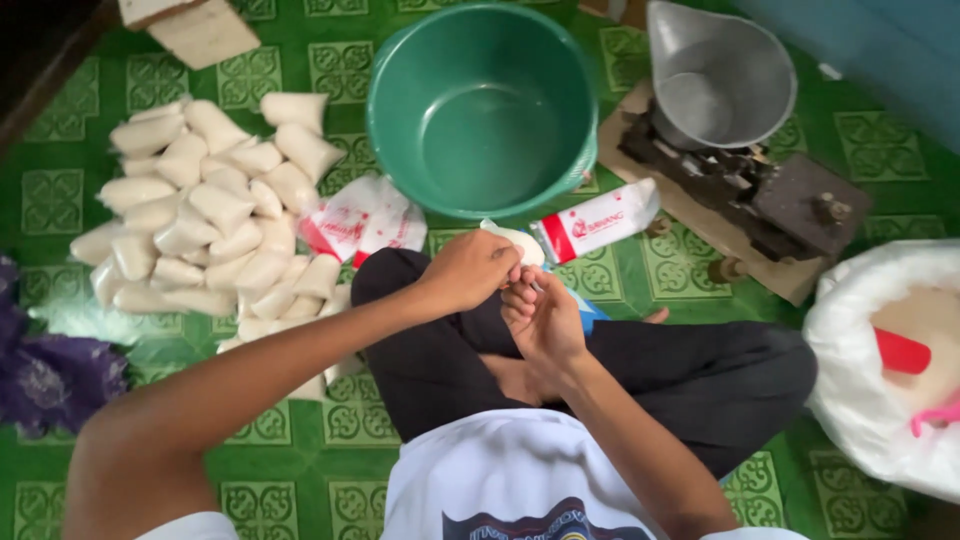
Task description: Manually twisting and tying plastic bags filled with white powder to seal them for packaging.
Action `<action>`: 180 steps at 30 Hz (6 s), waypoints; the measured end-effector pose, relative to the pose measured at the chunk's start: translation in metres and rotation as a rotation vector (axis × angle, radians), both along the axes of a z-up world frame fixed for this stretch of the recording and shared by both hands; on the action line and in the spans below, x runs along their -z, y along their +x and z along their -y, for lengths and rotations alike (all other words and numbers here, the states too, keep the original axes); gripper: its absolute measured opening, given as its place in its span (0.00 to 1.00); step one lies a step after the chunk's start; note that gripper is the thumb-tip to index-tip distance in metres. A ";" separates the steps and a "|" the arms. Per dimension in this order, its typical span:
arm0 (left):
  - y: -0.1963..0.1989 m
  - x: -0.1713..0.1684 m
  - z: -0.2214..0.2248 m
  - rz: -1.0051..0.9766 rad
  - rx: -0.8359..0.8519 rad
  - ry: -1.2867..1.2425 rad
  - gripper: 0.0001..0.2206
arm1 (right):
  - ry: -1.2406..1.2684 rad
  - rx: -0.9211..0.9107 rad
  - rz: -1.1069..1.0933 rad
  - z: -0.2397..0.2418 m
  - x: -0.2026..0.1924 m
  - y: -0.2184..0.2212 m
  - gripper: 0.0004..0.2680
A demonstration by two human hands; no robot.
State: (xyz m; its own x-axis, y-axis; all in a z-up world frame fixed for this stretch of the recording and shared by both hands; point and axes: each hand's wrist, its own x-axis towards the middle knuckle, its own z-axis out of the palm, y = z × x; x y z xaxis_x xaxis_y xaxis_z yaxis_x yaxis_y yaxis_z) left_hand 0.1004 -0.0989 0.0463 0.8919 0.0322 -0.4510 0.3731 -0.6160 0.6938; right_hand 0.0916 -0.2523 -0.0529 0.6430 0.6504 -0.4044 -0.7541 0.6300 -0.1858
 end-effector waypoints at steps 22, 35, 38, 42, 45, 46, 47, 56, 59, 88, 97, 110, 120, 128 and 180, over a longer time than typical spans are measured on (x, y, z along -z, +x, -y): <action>0.021 -0.152 0.085 0.551 0.742 0.122 0.16 | 0.215 0.363 1.066 0.048 -0.063 0.048 0.06; -0.026 -0.184 0.060 0.729 0.822 0.095 0.13 | -0.556 0.785 2.656 0.100 -0.209 0.089 0.04; -0.025 -0.159 0.048 0.722 0.746 0.208 0.12 | -0.666 0.679 2.970 0.095 -0.236 0.089 0.04; -0.016 -0.140 0.035 0.477 0.672 0.298 0.13 | -0.840 0.298 3.272 0.091 -0.249 0.091 0.05; -0.014 -0.148 0.028 0.296 0.628 0.194 0.14 | -0.972 -0.020 3.357 0.087 -0.252 0.087 0.07; -0.014 -0.150 0.026 0.293 0.627 0.188 0.14 | -0.969 -0.030 3.355 0.086 -0.251 0.084 0.07; -0.015 -0.151 0.024 0.236 0.627 0.147 0.15 | -0.990 -0.240 3.325 0.085 -0.250 0.082 0.05; -0.014 -0.129 0.020 0.049 0.535 -0.178 0.12 | -1.242 -1.764 2.472 0.038 -0.272 0.071 0.12; -0.013 -0.103 0.021 -0.058 0.452 -0.306 0.13 | -1.177 -1.798 2.248 0.025 -0.276 0.082 0.12; -0.008 -0.114 0.039 1.286 0.563 0.742 0.05 | 0.003 0.012 0.942 0.012 -0.016 0.063 0.07; -0.043 -0.157 0.011 0.798 0.701 0.172 0.06 | -0.506 0.492 2.446 0.045 -0.165 0.092 0.06; -0.074 -0.050 -0.033 0.611 0.083 0.113 0.13 | -0.575 -0.337 1.796 -0.005 -0.113 0.062 0.10; -0.109 0.099 -0.047 0.727 -0.727 -0.616 0.16 | -0.416 -0.182 0.897 -0.088 0.075 0.017 0.13; -0.121 0.123 -0.046 0.785 -1.013 -0.798 0.15 | -0.460 -0.261 0.563 -0.111 0.066 -0.005 0.10; -0.136 0.081 -0.082 0.873 -0.616 -0.063 0.11 | -0.844 -0.408 1.150 -0.111 0.010 -0.012 0.05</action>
State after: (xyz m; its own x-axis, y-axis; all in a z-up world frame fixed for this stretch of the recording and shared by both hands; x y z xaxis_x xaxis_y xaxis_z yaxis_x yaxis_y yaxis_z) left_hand -0.0353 -0.0170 -0.0351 0.7448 0.5863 0.3188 -0.0333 -0.4445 0.8952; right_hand 0.0794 -0.1416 -0.0625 0.6996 0.6977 -0.1541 -0.0376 -0.1793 -0.9831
